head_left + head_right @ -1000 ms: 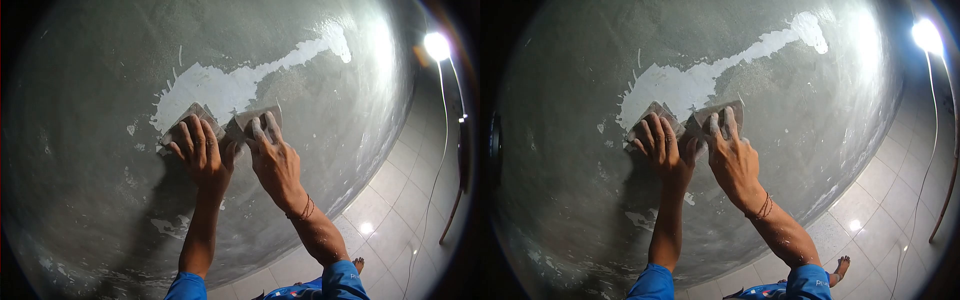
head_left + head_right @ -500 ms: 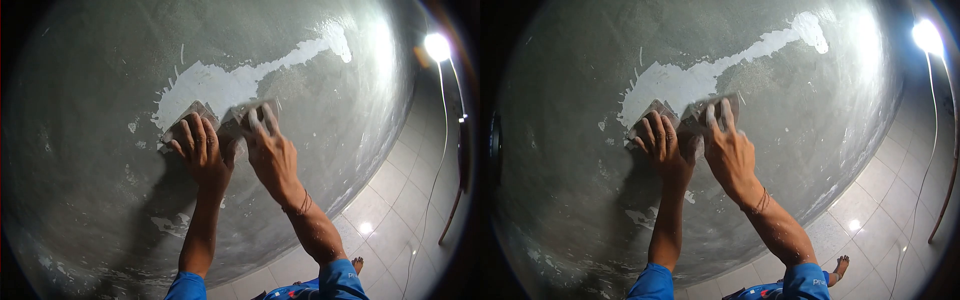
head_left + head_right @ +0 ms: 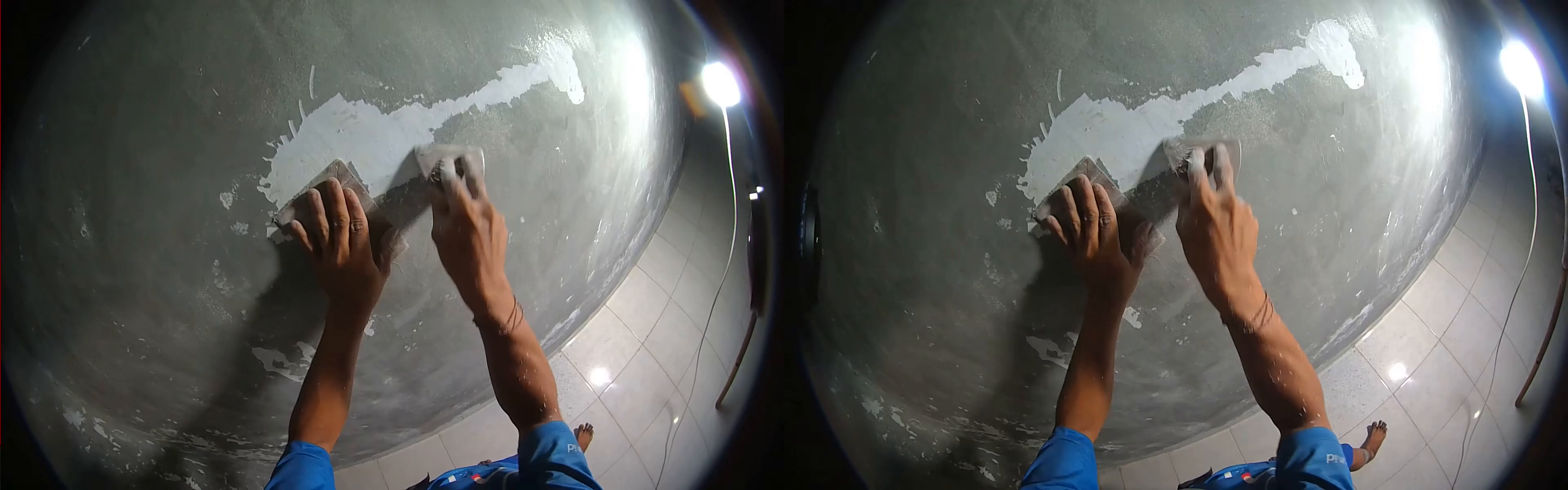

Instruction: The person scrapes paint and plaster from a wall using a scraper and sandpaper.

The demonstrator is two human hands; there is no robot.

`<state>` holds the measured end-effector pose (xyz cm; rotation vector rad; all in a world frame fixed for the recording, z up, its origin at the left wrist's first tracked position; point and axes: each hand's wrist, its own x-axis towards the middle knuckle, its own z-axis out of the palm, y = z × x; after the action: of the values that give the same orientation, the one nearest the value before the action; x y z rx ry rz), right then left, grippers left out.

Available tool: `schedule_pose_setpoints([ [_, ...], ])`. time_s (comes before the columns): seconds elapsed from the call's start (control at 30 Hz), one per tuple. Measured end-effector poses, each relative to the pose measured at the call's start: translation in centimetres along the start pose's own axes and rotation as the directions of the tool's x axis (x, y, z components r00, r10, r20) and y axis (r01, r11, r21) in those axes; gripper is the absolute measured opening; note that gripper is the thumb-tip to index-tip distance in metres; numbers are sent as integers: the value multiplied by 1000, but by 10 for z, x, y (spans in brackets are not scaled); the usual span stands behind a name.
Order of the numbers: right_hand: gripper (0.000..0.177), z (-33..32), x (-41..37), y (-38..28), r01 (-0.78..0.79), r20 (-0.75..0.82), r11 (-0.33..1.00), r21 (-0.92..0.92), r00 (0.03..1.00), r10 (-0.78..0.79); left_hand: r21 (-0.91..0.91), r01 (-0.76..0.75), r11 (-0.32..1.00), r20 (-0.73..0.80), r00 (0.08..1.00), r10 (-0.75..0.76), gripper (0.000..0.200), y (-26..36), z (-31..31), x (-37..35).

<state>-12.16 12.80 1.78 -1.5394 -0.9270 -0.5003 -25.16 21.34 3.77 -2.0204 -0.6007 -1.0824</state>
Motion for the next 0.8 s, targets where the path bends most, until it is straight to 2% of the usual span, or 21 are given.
schedule_pose_setpoints([
  [0.03, 29, -2, 7, -3, -49, -10, 999, 10, 999, 49, -2, 0, 1000, 6, 1000, 0, 66, 1, 0, 0],
  [0.07, 28, -1, 1, 2, 26, -69, 1000, 11, 997, -25, -5, -2, 1000, -16, 1000, 2, 65, 2, 1, 1],
  [0.2, 29, 3, -1, 10, -35, -78, 999, -23, 996, 33, 14, 11, 1000, -15, 1000, -11, 64, 2, 3, 0],
  [0.27, 43, -3, 15, 10, 2, -18, 1000, 20, 1000, -2, 20, 13, 1000, -24, 1000, -12, 65, 3, 5, 3],
  [0.3, 43, 0, 6, 11, -7, -14, 1000, 22, 1000, 7, 27, 9, 1000, -24, 1000, -8, 66, 3, 4, 1],
  [0.37, 41, 6, -8, 17, -2, -6, 997, -71, 1000, 2, 49, -14, 999, -25, 1000, 15, 69, 0, 9, -1],
  [0.4, 39, 8, 3, 18, 30, -97, 1000, 6, 995, -29, 86, -30, 996, -12, 999, 31, 73, -2, 9, -3],
  [0.5, 36, -6, 15, 17, 33, -31, 998, 44, 999, -32, 39, -6, 999, 29, 1000, 5, 73, 1, 3, -1],
  [0.67, 34, 1, 7, 18, -4, -62, 999, 49, 998, 7, 43, -23, 999, 5, 1000, 22, 74, 0, 5, -4],
  [0.77, 26, -2, -4, 20, 22, -60, 999, 27, 998, -20, 32, -24, 999, -4, 1000, 25, 74, -2, 6, -6],
  [0.8, 25, 7, -9, 27, 64, -116, 997, -33, 991, -67, 47, -35, 998, -33, 999, 37, 75, -2, 9, -3],
])
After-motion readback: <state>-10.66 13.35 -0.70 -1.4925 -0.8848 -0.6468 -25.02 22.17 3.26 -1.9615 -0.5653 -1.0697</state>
